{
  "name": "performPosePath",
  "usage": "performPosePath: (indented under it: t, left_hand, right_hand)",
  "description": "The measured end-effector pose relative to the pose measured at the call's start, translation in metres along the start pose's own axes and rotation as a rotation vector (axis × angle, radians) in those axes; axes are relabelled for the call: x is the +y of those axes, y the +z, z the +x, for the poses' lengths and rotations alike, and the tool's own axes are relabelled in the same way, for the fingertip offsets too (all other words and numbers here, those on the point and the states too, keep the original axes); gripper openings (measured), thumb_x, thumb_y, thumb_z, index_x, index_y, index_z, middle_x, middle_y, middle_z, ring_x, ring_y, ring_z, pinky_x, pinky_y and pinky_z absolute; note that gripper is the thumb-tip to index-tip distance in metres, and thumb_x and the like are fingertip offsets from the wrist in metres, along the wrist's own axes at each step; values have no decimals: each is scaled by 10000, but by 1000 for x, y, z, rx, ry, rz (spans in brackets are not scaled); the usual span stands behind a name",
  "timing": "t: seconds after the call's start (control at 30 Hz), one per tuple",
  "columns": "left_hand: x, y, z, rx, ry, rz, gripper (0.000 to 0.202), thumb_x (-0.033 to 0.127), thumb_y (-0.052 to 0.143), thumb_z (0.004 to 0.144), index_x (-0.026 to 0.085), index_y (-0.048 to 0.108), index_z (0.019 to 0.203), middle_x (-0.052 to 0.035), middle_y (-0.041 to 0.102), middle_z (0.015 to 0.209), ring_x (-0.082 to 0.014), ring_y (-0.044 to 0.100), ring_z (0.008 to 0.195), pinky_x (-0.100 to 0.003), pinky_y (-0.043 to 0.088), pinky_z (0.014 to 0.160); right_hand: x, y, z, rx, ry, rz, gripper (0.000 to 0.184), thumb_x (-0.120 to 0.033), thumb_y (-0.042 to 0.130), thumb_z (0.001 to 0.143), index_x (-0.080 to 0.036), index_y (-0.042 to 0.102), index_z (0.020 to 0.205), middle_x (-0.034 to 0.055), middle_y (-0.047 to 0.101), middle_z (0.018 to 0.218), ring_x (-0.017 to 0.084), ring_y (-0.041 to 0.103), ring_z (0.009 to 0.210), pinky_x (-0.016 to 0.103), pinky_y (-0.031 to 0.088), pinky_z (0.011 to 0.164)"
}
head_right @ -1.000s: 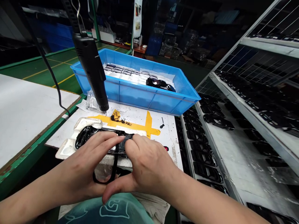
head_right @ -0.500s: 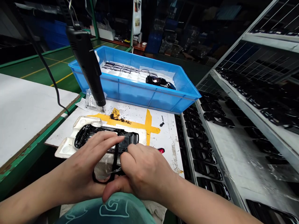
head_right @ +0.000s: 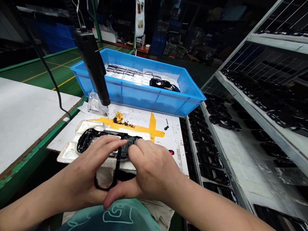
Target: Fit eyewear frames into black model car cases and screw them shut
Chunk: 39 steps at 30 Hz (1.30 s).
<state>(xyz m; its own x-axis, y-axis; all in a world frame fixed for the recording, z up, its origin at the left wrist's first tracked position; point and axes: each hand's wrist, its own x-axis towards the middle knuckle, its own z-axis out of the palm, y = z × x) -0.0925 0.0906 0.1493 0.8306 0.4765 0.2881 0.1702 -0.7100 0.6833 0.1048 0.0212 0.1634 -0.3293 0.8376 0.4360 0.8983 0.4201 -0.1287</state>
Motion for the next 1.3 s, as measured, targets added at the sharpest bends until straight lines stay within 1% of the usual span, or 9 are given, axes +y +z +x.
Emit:
performPosePath:
  t: [0.2,0.37,0.5,0.57,0.67,0.77,0.87,1.0,1.3]
  left_hand:
    - [-1,-1,0,0,1,8,860,441,809,757,228,313,1426,-117,448,1402,-256,445,1310,-383,422,1124]
    - [-1,-1,1,-11,8,14,899,442,824,738,228,297,1434,-116,437,1415,-259,437,1322,-380,420,1129]
    - [-3,0,2,-7,15,11,861,431,809,758,234,298,1423,-129,449,1400,-274,449,1312,-413,431,1118]
    - [-5,0,3,-11,15,7,847,420,799,772,244,291,1426,-135,450,1394,-281,457,1307,-430,437,1113]
    - [-6,1,3,-13,26,9,845,385,793,781,268,279,1442,-131,401,1428,-278,425,1339,-423,430,1123]
    - [-7,2,1,-16,6,17,834,233,761,789,299,273,1463,-104,363,1449,-248,408,1351,-384,432,1122]
    - [-8,5,0,-12,1,22,938,104,702,754,274,172,1509,-102,391,1455,-233,398,1359,-390,397,1151]
    - [-12,11,0,27,47,66,980,55,639,720,219,105,1524,-118,398,1477,-243,361,1390,-414,350,1181]
    - [-16,19,-2,133,182,43,926,81,556,765,160,69,1549,-154,480,1365,-257,478,1270,-425,442,1058]
  right_hand:
    - [-2,-2,-1,-3,-143,0,667,-758,362,897,-178,483,589,-17,417,561,121,363,512,306,222,510]
    - [0,-1,0,-20,13,25,800,-943,333,698,-165,513,651,-5,451,614,128,402,540,298,246,511]
    - [-1,1,-2,-31,-184,32,647,-698,306,959,-183,499,618,-3,435,585,138,358,527,320,206,518]
    - [-2,2,-2,-8,-242,31,606,-616,324,1000,-189,486,602,-3,422,572,144,349,531,326,201,525]
    - [1,1,-1,44,-115,50,661,-809,412,842,-188,472,624,-16,416,587,131,367,539,303,227,517]
    - [8,-3,3,21,8,151,757,-934,387,699,-181,467,675,-27,436,612,114,387,538,277,260,511]
    - [15,-4,6,-41,64,200,723,-874,314,809,-176,470,698,-15,468,633,115,415,547,271,278,523]
    - [19,-3,6,-122,120,200,668,-754,225,935,-172,491,743,11,512,688,134,449,593,280,296,556]
    - [17,-2,9,-203,147,367,739,-828,231,872,-162,547,823,29,548,739,154,478,646,280,321,594]
